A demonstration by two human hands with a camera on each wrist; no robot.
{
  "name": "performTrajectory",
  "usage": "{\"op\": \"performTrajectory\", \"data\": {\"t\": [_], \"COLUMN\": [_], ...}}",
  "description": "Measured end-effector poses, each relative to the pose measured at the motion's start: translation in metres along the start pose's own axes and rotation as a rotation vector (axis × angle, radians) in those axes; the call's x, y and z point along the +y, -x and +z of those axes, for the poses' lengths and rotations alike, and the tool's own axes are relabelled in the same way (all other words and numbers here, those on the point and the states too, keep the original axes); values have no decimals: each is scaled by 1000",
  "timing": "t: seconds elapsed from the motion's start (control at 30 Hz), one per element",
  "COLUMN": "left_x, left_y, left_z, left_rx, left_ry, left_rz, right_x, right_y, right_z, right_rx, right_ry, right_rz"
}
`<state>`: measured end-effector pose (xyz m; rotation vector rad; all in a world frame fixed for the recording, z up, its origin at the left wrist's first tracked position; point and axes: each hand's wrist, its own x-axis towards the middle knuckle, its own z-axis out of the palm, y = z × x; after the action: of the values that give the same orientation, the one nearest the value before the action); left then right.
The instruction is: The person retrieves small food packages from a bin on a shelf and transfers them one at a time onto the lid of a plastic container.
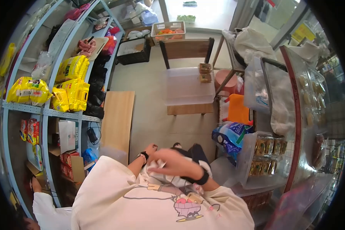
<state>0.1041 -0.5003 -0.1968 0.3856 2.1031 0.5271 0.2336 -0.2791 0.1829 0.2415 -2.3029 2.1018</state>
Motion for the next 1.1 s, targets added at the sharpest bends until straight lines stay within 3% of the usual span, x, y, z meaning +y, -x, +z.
{"op": "performTrajectory", "data": {"t": [0.1,0.13,0.17,0.2,0.23,0.27,0.33,0.5,0.6,0.67,0.73,0.83,0.9,1.0,1.07,1.1], "left_x": [10,13,16,21,28,36,61,114,131,131,177,227,263,344,364,374], "left_y": [-3,-6,-10,-13,-15,-18,-28,-73,-119,-156,-171,-198,-232,-245,-277,-288], "left_z": [-10,-9,-9,-9,-11,-13,-23,-46,-44,-28,-40,-36,-38,-60,-52,-50], "left_rx": [-33,-57,-73,-82,-88,-96,-101,-95,-150,-73,-43,-135,-51,-71,-71,47], "left_ry": [-20,-16,-18,-51,-84,-88,-173,-114,-42,46,63,-33,38,-84,-141,-65], "left_rz": [-20,-9,-22,19,63,56,76,-17,-66,59,69,57,235,165,146,226], "right_x": [-27,-16,-1,-5,0,9,30,55,77,92,119,164,197,246,276,288], "right_y": [15,21,34,15,7,5,2,-27,-43,-57,-72,-80,-91,-94,-95,-97], "right_z": [-65,-69,-78,-90,-106,-123,-159,-237,-288,-318,-345,-375,-400,-423,-437,-444], "right_rx": [105,289,391,494,546,555,565,782,757,749,754,915,967,1091,1121,1145], "right_ry": [-215,-536,-691,-781,-1102,-1109,-1595,-1573,-1524,-1528,-1568,-1623,-1679,-1702,-1705,-1654], "right_rz": [58,-129,-83,-270,-306,-302,-393,-352,-354,-342,-385,-277,-198,-138,-107,-51]}}
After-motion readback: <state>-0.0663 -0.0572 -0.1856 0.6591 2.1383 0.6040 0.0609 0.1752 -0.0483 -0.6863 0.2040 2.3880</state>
